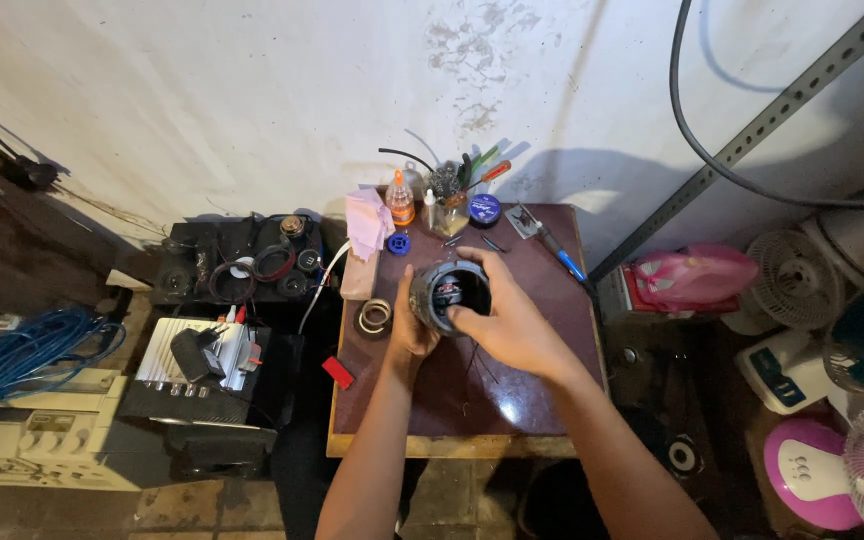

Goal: The person disassembles a cylindrical black device, removes the top cap, and applies a white adhesive from a tube into the interior. The person then reattaches the cap and sets the device down on the workbench.

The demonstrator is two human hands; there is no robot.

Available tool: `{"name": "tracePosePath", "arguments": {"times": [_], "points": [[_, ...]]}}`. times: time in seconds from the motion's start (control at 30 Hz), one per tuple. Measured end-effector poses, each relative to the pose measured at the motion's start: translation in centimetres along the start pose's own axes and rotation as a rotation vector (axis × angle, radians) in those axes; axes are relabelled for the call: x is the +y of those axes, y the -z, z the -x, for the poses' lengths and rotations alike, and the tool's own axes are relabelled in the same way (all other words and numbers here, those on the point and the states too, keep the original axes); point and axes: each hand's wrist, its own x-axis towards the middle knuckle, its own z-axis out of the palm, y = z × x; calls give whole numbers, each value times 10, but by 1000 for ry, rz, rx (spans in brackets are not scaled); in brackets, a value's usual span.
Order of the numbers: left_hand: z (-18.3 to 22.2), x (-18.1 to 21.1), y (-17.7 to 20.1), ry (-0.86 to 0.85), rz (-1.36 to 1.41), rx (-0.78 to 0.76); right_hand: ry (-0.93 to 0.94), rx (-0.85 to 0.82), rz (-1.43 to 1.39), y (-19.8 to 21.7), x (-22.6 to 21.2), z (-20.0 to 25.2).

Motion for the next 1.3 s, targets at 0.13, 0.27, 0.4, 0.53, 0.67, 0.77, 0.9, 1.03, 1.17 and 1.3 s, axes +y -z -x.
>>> {"name": "tracePosePath", "arguments": {"times": [0.13,0.27,0.4,0.53,0.67,0.77,0.9,1.03,1.17,1.3], "points": [[16,1,-12,-8,-13,2,128,-132,13,8,-12,11],[26,-3,-17,34,38,5,113,-150,196,8,-3,12],[19,-5,-13,30,69,-1,107,-101,158,6,-12,16],[7,-9,0,-33,20,-18,158,-72,-17,14,32,7],[14,-8,-3,-45,-11,-30,158,-87,-198,25,46,6],[15,-9,-6,-57,-43,-53,167,-107,-255,33,53,4],[15,-10,-3,-71,-64,-59,158,-128,-291,40,60,-1],[34,-7,-19,-66,-62,-47,148,-131,-310,45,59,0],[38,-6,-25,-106,-25,-39,102,-95,-262,50,56,1],[41,-5,-28,-117,-16,-26,85,198,110,48,50,8]]}}
